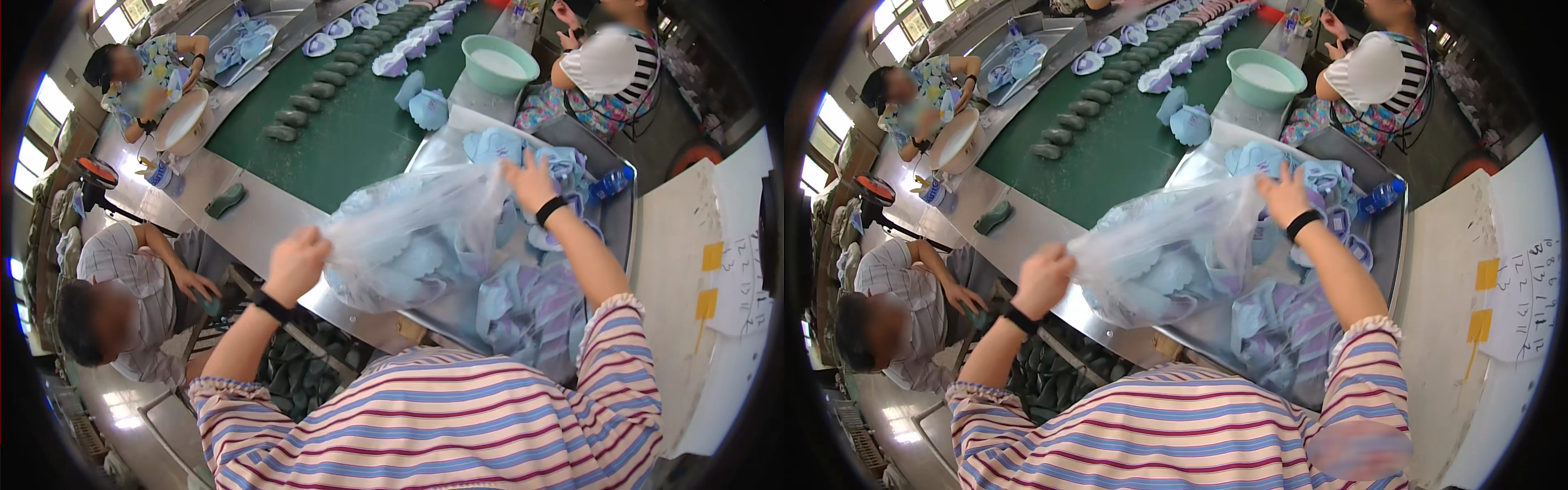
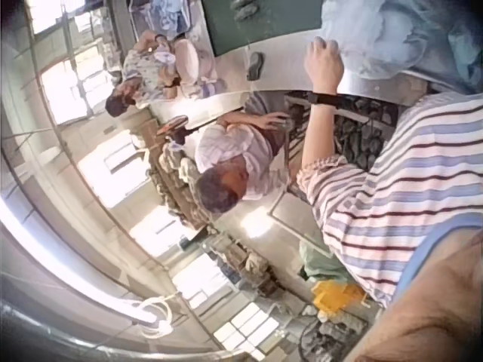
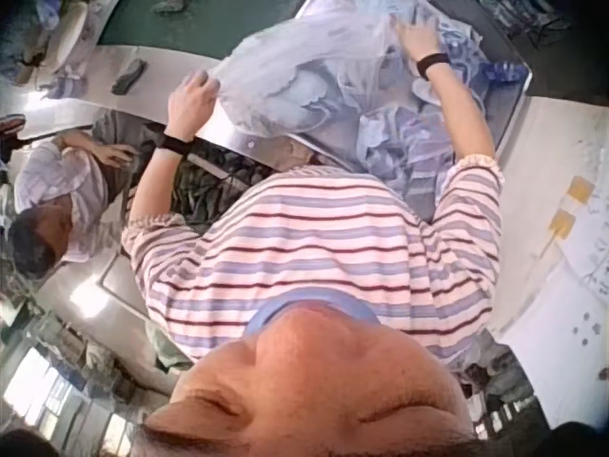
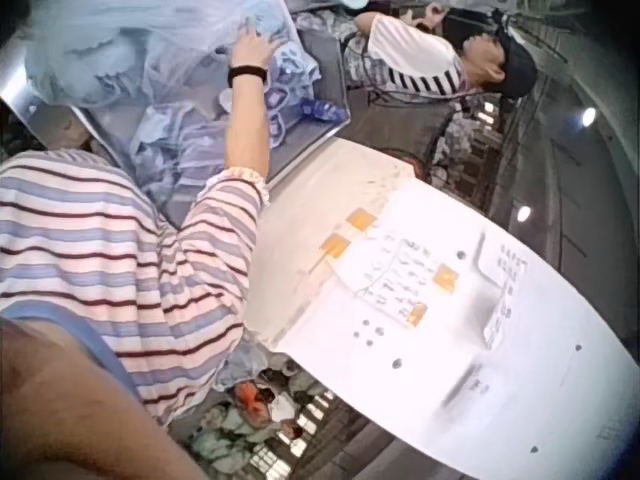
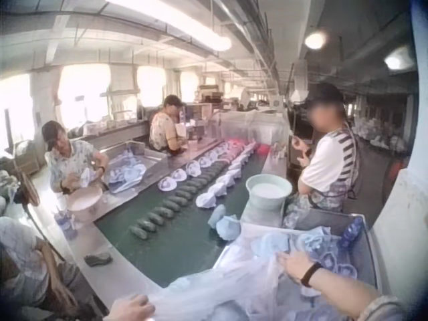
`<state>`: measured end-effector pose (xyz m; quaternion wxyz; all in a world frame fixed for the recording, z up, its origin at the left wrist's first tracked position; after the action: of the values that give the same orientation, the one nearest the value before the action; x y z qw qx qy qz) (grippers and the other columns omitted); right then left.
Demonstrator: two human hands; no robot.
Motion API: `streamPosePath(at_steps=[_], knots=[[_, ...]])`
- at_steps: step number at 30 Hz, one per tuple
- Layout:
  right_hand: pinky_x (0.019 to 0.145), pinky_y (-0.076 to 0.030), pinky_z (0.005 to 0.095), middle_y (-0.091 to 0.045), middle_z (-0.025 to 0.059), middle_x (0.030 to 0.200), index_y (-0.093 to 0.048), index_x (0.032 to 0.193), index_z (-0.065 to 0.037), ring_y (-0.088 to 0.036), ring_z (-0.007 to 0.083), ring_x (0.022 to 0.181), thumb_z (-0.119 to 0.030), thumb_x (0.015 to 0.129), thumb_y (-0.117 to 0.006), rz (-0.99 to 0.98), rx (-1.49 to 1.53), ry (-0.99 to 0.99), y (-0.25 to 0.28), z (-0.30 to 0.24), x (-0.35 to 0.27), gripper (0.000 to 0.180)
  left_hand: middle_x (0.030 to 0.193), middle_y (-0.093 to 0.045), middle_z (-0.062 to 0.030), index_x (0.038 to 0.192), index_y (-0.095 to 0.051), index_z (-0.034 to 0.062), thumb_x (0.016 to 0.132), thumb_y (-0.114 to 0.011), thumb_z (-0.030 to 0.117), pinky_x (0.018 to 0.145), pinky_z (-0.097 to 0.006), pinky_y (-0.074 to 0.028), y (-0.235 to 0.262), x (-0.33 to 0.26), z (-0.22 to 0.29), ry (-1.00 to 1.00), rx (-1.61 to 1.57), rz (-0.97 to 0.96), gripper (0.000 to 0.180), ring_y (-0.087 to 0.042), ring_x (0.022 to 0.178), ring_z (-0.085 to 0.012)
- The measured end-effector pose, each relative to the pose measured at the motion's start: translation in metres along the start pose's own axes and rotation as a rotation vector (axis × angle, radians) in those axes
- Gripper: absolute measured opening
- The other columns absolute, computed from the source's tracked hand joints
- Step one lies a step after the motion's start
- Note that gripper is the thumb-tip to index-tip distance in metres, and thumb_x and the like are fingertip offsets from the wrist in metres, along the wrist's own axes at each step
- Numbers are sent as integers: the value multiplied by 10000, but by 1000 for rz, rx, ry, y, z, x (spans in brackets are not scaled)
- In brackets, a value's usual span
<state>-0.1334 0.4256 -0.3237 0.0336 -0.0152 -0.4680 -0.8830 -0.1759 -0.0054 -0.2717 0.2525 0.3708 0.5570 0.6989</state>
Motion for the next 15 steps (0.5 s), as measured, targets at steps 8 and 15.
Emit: streamPosePath(at_steps=[8, 15], knots=[[822, -408, 421, -632, 96, 936, -670, 939, -107, -547, 274, 929, -43, 701, -558, 86, 650, -61, 67, 9, 15, 270, 1197, -504, -144, 918, -635, 106, 666, -603, 6, 941, -410, -402, 44, -48, -41, 242, 1, -16, 272, -470, 1130, -357], [678, -449, 418, -637, 98, 775, -646, 739, -118, -594, 269, 811, -158, 709, -579, 123, 655, 454, 114, -159, 8, 84, 1253, -495, -137, 1255, -450, 105, 712, -698, 278, 995, -492, -322, -33, 6, 67, -70, -38, -219, 622, -418, 1214, -337]])
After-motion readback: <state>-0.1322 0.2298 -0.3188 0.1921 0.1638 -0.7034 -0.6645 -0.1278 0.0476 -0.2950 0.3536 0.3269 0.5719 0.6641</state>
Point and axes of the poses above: each hand's wrist, its own x-axis towards the middle knuckle, its own y-axis out of the back of the hand, z = x × y, the point moved 5 cm from there along x, towards the middle knuckle
